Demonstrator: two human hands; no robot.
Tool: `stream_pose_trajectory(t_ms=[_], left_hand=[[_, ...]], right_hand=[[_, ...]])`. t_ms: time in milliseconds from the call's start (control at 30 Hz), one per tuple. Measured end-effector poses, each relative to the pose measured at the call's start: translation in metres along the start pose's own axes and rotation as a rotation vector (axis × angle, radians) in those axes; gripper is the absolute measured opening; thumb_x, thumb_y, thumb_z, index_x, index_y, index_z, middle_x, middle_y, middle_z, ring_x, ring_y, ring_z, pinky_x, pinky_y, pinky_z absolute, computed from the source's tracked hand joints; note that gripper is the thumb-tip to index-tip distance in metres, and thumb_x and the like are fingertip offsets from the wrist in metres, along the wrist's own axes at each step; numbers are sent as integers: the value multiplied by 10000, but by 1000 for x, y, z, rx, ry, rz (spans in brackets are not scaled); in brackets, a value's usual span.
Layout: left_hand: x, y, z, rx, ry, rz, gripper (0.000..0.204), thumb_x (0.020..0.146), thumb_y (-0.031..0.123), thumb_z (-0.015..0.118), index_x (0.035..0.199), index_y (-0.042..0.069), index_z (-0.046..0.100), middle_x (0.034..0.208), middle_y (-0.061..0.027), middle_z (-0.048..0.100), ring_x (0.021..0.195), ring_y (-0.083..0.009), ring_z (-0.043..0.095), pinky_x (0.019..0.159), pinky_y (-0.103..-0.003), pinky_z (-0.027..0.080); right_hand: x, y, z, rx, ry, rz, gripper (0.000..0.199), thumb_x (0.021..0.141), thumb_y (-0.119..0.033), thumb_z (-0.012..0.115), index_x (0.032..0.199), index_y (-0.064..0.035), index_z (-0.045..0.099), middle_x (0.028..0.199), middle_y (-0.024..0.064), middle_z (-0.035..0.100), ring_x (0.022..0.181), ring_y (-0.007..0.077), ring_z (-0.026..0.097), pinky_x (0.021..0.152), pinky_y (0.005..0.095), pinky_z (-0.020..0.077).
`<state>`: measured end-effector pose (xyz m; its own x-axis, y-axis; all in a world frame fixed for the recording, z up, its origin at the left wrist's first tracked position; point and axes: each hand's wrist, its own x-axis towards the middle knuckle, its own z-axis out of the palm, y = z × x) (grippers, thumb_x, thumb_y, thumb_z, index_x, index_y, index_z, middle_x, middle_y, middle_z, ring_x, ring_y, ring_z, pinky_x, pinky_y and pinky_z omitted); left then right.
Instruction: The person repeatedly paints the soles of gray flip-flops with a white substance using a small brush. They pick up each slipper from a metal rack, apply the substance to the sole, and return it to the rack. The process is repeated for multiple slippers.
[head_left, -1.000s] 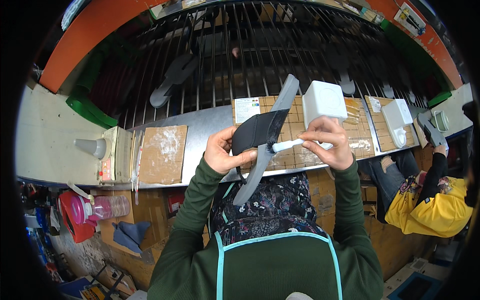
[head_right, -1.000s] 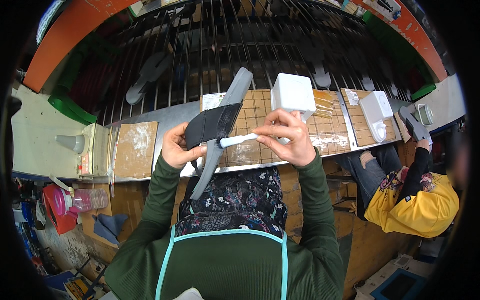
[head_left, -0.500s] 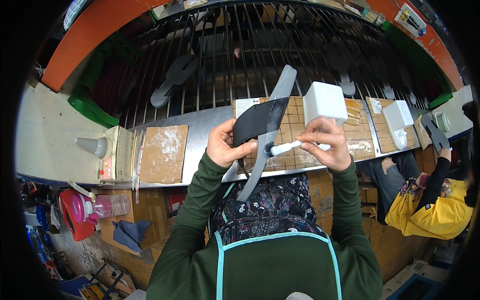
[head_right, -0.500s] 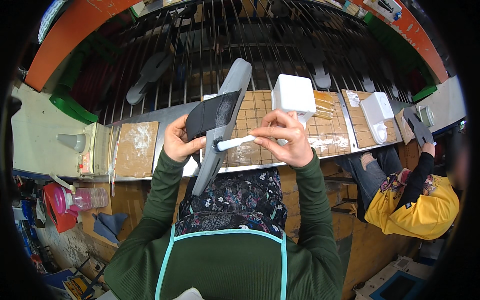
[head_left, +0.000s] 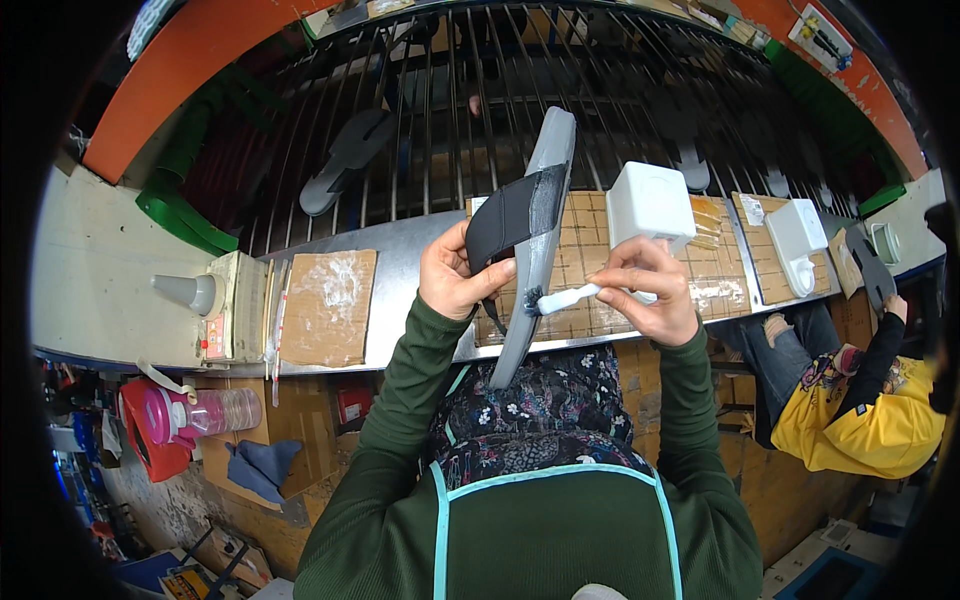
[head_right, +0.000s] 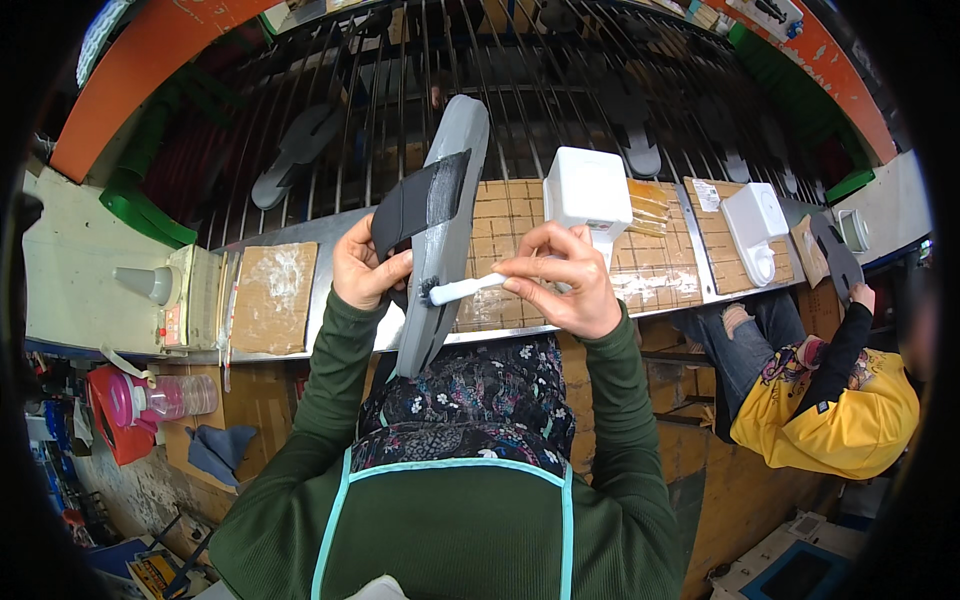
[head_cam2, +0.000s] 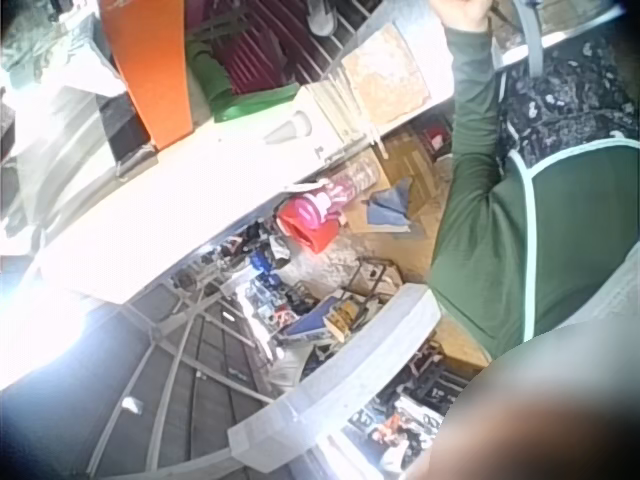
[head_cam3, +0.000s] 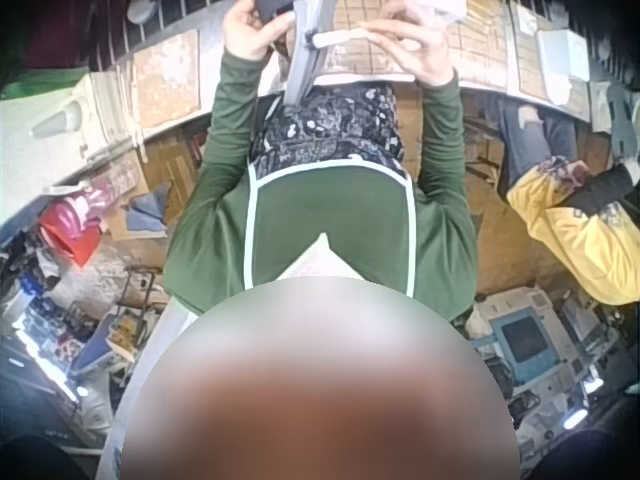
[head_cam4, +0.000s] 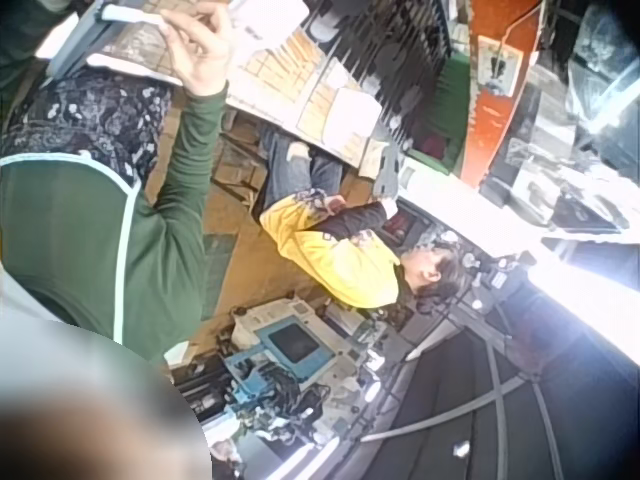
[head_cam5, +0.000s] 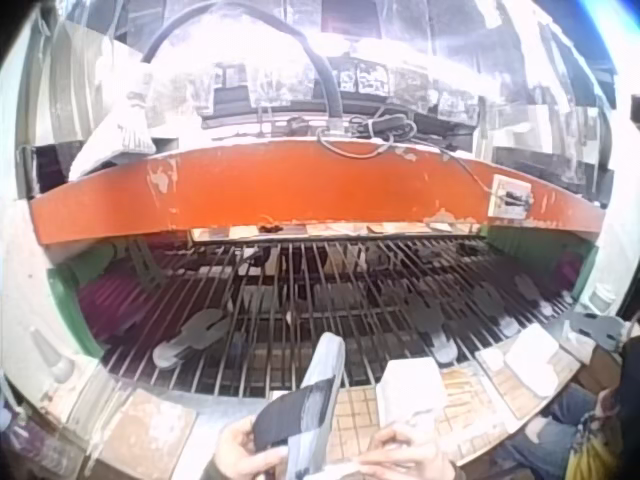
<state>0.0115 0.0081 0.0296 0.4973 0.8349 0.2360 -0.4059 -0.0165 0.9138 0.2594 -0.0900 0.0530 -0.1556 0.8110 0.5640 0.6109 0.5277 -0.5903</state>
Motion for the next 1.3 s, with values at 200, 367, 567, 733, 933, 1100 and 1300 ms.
stream_pose_trajectory(t_ms=[200,367,567,733,933,1100,1300], left_hand=[[5,0,2,17,29,35,294,803,54,762,1042,4,597,807,-22,643,589,-42,571,490,-178,471],[8,2,3,51,51,40,293,818,61,747,1064,12,594,807,-18,650,577,-30,553,479,-161,431],[13,2,4,54,55,58,270,818,59,752,1036,28,596,789,-4,645,568,-24,545,470,-157,424],[15,3,4,36,70,49,262,809,58,762,1012,30,598,771,5,635,562,-24,539,465,-158,420],[17,5,6,22,112,52,251,807,59,764,997,29,603,751,10,623,553,-25,535,463,-154,419],[17,4,1,7,115,47,236,808,61,769,988,34,618,793,-18,666,616,-52,596,495,-190,487],[17,-7,-4,-98,100,26,314,791,0,741,1057,13,574,951,-101,672,711,-89,627,568,-210,522]], right_hand=[[-1,-2,3,19,6,-6,240,713,-128,811,951,-132,782,857,-9,626,660,112,483,682,293,320],[-1,-7,-2,-54,-61,-21,206,736,-82,798,941,-80,772,861,32,615,756,142,545,658,279,445],[-4,-11,1,-48,-56,1,215,724,-78,804,937,-82,773,862,30,620,743,141,539,655,277,434],[-4,-14,2,-87,-47,-23,229,703,-87,814,929,-93,776,855,18,627,726,135,534,665,279,402],[-5,-21,4,-106,-37,-27,243,680,-96,820,918,-114,779,848,7,632,723,133,532,691,295,362],[-8,-25,8,-80,-10,-34,236,695,-112,811,927,-138,778,846,-8,618,701,118,520,715,307,306],[-14,-16,11,355,-7,108,193,763,-85,779,955,-65,759,873,20,607,737,107,544,703,284,398]])
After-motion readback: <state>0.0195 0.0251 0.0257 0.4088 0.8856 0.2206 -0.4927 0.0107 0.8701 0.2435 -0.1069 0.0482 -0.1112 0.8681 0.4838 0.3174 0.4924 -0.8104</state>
